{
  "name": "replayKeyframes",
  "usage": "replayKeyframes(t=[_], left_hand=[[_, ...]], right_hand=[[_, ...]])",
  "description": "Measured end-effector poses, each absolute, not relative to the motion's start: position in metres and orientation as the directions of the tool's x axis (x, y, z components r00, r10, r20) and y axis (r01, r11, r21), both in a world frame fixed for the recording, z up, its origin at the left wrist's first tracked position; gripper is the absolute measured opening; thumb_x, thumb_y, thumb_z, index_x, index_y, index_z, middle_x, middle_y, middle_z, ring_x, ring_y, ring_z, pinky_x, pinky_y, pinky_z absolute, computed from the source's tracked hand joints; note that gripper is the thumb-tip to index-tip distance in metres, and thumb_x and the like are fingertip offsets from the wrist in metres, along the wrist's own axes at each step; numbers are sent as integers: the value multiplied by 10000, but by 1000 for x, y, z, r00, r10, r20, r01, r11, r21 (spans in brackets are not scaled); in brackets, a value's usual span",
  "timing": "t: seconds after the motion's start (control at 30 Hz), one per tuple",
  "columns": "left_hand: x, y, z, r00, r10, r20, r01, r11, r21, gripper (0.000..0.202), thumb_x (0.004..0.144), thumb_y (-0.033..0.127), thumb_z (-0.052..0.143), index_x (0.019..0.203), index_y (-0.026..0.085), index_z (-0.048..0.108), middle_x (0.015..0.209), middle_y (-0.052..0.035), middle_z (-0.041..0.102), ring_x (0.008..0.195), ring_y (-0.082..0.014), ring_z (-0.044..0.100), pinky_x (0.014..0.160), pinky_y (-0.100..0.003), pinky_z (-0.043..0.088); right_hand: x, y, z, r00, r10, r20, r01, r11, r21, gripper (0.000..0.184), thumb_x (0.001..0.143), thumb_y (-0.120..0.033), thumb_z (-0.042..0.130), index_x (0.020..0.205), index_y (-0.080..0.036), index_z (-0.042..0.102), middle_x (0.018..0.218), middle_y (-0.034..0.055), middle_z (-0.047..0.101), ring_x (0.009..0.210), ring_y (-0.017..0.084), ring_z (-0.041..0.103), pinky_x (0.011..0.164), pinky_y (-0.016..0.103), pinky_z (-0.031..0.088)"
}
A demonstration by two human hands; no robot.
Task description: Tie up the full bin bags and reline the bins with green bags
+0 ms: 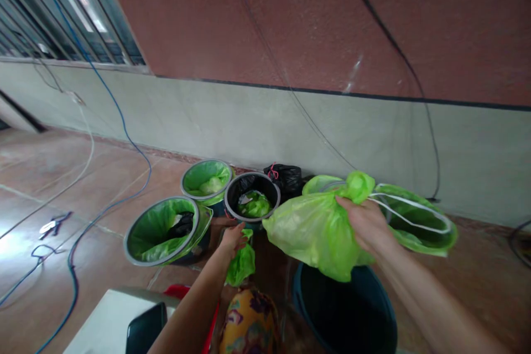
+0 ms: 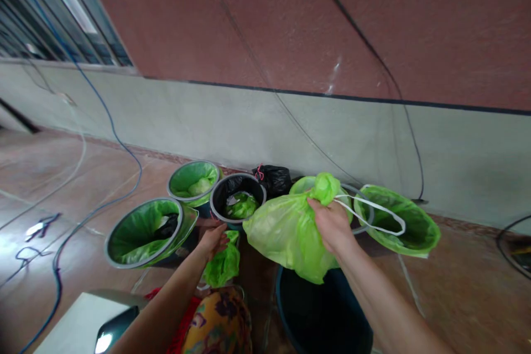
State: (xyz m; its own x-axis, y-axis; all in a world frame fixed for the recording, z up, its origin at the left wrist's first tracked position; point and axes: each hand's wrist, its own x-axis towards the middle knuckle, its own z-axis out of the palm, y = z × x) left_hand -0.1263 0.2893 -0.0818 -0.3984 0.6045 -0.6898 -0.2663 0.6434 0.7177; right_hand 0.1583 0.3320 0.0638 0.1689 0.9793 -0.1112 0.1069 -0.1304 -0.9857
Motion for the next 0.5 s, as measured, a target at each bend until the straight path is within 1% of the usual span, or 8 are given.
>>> replayKeyframes(t=[0.07,0.1,0.17,0.3,0.37,0.4,0.47,0.5], left_hand=[[-124,292,-100,-346,557,-755,-335,678,654,281,820,364,628,979,141,564,784,-43,610,630,-153,627,603,-276,489],[-122,294,-106,-322,544,-775,-354,689,632,278,822,366,628,975,144,558,793,-46,612,646,-157,635,622,-285,498],[-117,301,-112,-280,552,-786,-364,696,619,280,816,377,639,961,153,552,792,-42,612,663,-156,641,641,-286,502],[-112,309,-115,-183,643,-743,-339,669,662,326,764,399,694,937,158,560,806,-36,625,700,-154,651,648,-271,493],[-112,309,-116,-149,681,-717,-327,650,686,349,732,400,720,926,154,566,840,-45,643,721,-156,656,655,-267,488],[-112,308,-116,-138,693,-707,-323,644,694,357,718,401,728,918,152,568,857,-51,650,729,-156,658,658,-266,485],[-112,305,-116,-123,707,-696,-320,636,703,364,700,408,733,898,148,572,879,-59,661,738,-157,660,661,-261,477],[-112,302,-116,-119,708,-696,-320,636,702,372,692,415,734,898,148,576,887,-62,666,741,-157,661,663,-260,475]], right_hand=[[142,355,62,235,962,-142,-28,-139,-990,221,629,-373,677,764,-209,613,721,61,711,755,253,703,641,333,577],[135,370,64,264,958,-114,-59,-102,-993,218,628,-356,685,766,-208,603,720,57,708,746,247,700,630,328,578],[124,404,69,294,956,6,-68,27,-997,213,657,-346,679,788,-204,588,746,54,704,759,233,694,630,323,579],[108,479,67,361,902,237,-40,269,-962,227,775,-363,577,893,-169,588,881,79,696,843,216,682,689,334,572],[100,505,48,413,866,282,18,302,-953,294,834,-376,498,989,-141,583,999,102,681,947,214,664,756,341,558],[96,513,35,405,873,273,75,266,-961,334,862,-387,455,1034,-127,575,1040,115,674,994,216,650,786,348,548],[93,516,3,270,943,192,246,125,-961,401,898,-406,397,1101,-99,558,1065,147,671,1026,228,634,817,372,531],[94,513,-13,131,981,142,380,82,-921,429,907,-415,391,1122,-83,555,1062,166,672,1030,236,630,831,386,521]])
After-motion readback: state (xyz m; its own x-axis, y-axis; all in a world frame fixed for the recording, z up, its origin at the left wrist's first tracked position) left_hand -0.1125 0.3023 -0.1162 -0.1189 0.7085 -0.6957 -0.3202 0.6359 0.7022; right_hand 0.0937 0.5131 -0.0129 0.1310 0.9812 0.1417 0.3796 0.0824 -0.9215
